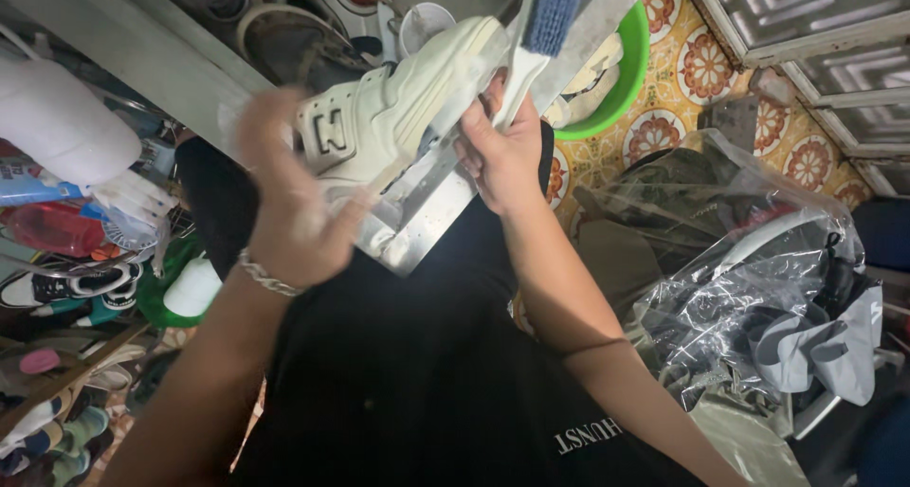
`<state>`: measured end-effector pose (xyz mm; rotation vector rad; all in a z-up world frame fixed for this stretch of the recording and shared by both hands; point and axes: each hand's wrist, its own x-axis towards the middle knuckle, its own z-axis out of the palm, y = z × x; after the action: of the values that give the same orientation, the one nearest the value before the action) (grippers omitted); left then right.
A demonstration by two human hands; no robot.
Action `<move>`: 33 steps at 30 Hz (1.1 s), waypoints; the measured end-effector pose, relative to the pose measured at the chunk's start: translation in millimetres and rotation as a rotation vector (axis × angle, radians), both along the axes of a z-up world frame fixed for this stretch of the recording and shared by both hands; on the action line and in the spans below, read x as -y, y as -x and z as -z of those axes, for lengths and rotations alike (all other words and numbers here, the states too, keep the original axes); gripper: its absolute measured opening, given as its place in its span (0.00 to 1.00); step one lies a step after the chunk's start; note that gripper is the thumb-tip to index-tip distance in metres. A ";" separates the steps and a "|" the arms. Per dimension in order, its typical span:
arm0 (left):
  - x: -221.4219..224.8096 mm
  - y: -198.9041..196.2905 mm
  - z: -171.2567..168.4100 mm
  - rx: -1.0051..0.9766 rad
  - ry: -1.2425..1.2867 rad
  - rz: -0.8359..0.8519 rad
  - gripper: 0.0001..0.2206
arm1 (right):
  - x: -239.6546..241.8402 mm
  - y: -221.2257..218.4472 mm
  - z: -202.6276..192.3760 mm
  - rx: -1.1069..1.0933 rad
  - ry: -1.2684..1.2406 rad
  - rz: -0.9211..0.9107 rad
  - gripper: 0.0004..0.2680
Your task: The person cleans a white sneaker by applying cleaning foam to the exterior and scrubbing it with a brush, then removing the insole to scrub it and the interior of the shoe at a sink.
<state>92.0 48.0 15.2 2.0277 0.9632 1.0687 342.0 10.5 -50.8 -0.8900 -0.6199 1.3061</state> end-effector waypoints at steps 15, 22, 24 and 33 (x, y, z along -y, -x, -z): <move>-28.8 -55.0 -48.0 -0.038 -0.351 -0.024 0.26 | 11.2 -57.8 -67.7 1.051 -0.370 0.198 0.12; -35.2 -57.9 -46.7 -0.183 -0.412 -0.027 0.26 | 17.5 -65.3 -113.0 1.300 -0.413 -0.015 0.09; -32.8 -60.3 -43.4 -0.198 -0.392 -0.027 0.27 | 17.4 -61.5 -115.8 1.603 -0.406 0.078 0.14; -30.8 -62.9 -33.7 -0.223 -0.311 -0.039 0.26 | 14.7 -65.1 -111.2 1.688 -0.352 0.029 0.15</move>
<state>154.9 78.8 48.9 2.4329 1.0000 1.0834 407.1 -4.2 60.5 -1.5605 -2.0071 0.0863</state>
